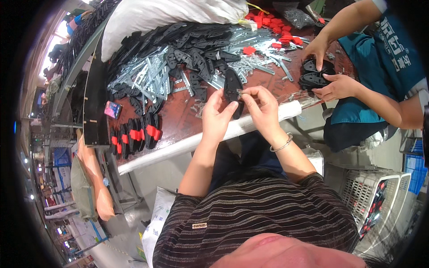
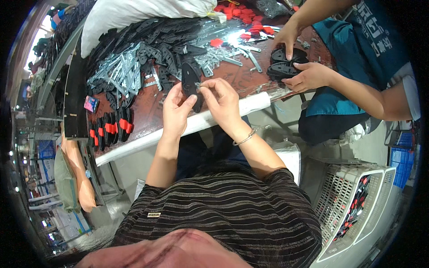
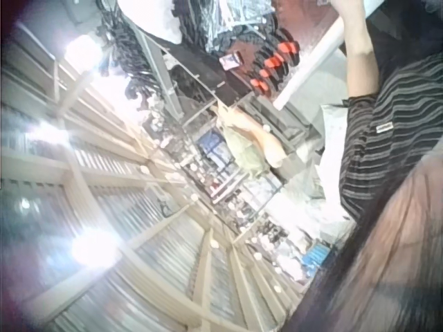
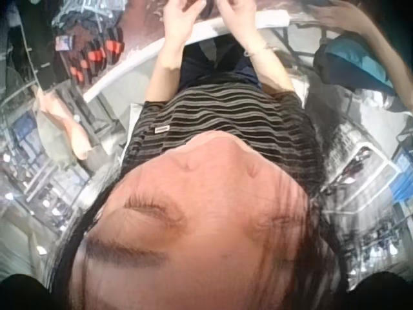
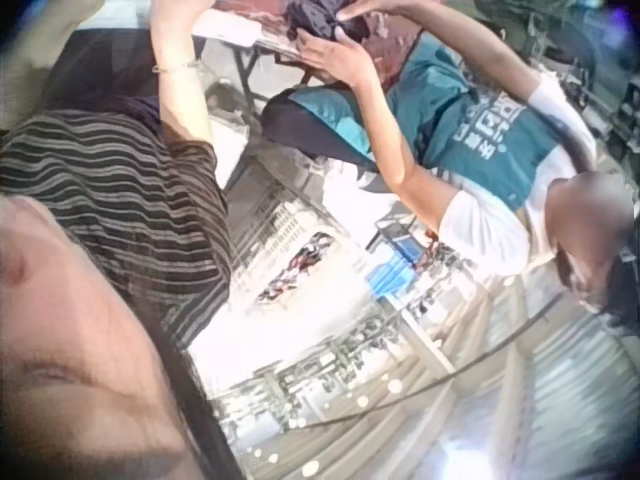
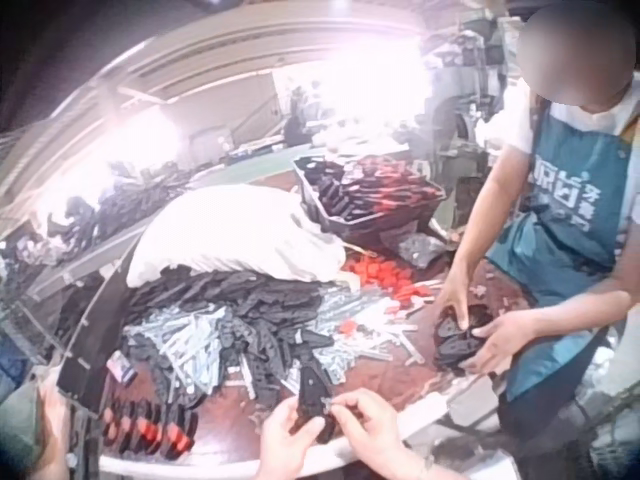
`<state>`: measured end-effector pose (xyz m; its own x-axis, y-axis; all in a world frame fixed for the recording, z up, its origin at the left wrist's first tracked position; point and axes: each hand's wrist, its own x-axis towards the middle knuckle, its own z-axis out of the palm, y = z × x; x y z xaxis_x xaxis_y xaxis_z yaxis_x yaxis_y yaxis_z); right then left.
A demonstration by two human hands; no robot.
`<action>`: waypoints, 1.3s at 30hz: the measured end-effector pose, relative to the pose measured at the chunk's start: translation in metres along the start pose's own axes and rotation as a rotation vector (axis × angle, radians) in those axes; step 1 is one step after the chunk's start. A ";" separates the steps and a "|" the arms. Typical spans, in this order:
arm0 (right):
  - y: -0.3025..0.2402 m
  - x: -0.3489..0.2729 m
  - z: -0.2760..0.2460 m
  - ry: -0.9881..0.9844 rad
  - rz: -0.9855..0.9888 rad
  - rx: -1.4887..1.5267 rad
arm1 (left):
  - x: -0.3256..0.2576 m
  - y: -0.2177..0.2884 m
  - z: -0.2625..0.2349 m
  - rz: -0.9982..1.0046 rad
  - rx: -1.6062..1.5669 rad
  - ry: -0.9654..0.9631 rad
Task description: The person assembles small black and red plastic components at a workbench. They pick up parts, fit them together by hand, and place the finished assemblies into a tray. The person also gathers loose parts from the table and organizes them during the process.
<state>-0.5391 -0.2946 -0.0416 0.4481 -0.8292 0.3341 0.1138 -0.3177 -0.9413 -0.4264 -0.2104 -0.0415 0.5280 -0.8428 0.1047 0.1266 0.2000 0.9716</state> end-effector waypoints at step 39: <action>0.017 0.073 -0.020 -0.079 -0.278 -0.601 | 0.045 -0.029 -0.019 -0.084 -0.441 0.094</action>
<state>-0.5222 -0.3702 -0.0321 0.5397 -0.6506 0.5343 -0.2691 -0.7347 -0.6228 -0.3901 -0.2446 -0.0693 0.5717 -0.8204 -0.0100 0.5066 0.3434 0.7908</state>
